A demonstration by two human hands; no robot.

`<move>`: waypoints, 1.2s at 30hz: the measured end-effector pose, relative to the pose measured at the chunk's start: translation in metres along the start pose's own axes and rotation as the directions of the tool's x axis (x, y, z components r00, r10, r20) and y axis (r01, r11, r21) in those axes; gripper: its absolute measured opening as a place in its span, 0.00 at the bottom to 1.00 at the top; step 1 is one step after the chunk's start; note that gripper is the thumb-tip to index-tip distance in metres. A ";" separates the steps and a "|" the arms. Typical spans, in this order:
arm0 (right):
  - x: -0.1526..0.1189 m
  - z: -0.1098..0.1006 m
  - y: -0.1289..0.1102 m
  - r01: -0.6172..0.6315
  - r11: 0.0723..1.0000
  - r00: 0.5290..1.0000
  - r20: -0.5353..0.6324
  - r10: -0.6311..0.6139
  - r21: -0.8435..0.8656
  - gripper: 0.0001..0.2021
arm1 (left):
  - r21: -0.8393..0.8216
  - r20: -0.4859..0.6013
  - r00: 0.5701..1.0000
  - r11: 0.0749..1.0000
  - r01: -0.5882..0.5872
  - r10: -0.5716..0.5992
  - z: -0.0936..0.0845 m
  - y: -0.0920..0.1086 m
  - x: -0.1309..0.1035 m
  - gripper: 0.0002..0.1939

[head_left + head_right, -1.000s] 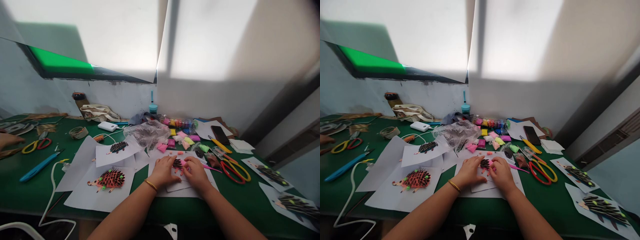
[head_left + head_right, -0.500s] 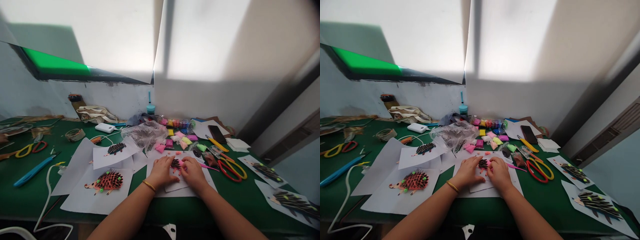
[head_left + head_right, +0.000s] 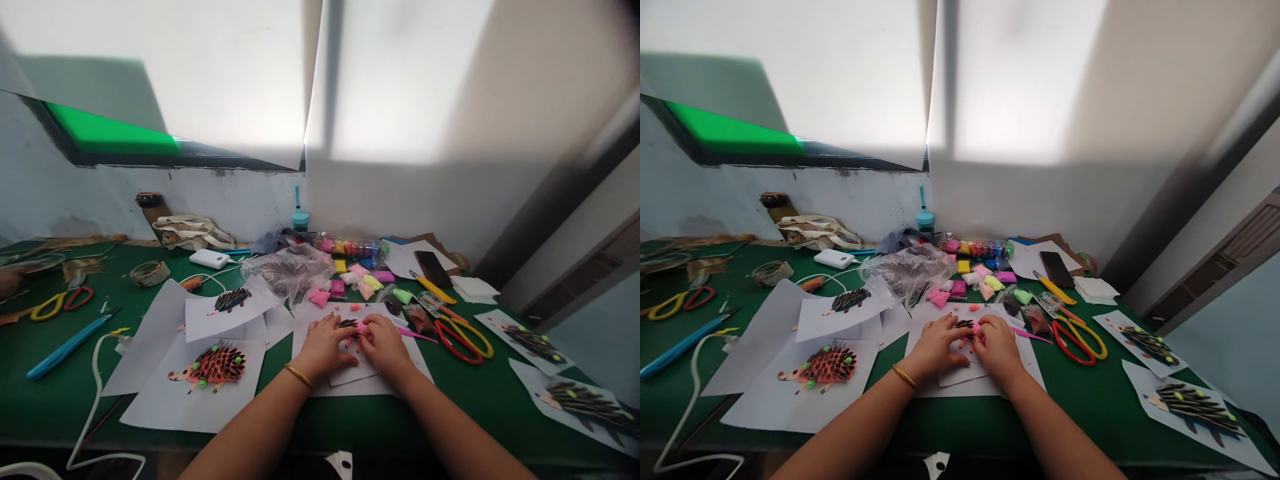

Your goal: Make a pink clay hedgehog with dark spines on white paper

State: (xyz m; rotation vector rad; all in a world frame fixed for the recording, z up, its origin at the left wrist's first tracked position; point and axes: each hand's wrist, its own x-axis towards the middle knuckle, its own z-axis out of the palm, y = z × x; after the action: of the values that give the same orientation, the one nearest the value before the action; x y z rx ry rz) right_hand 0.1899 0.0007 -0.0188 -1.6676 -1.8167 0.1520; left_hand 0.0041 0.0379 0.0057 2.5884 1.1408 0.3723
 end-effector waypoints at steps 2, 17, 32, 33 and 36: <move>0.001 0.000 0.001 0.011 1.000 1.000 -0.001 -0.011 0.006 0.05 | 0.005 -0.007 1.000 1.000 -0.008 0.008 0.001 -0.001 0.000 0.36; 0.001 -0.002 -0.002 0.000 1.000 1.000 0.000 0.000 0.018 0.05 | -0.065 -0.011 0.999 0.997 0.042 -0.042 0.002 -0.001 -0.001 0.56; -0.001 -0.004 -0.003 -0.040 0.999 0.999 -0.005 0.040 -0.025 0.03 | -0.082 -0.005 0.997 0.994 0.073 -0.074 -0.003 0.002 -0.001 0.56; -0.001 -0.004 -0.002 -0.041 0.999 0.999 -0.006 0.041 -0.032 0.03 | -0.083 -0.005 0.997 0.994 0.071 -0.072 -0.003 0.002 -0.001 0.56; -0.001 -0.002 0.000 -0.023 0.999 1.000 -0.011 0.022 -0.040 0.04 | -0.083 -0.011 0.998 0.995 0.061 -0.062 -0.002 0.001 -0.001 0.56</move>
State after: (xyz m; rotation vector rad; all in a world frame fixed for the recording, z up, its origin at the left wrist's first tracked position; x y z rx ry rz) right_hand 0.1905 -0.0008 -0.0175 -1.7138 -1.8043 0.1174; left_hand 0.0039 0.0368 0.0083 2.4773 1.1806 0.4147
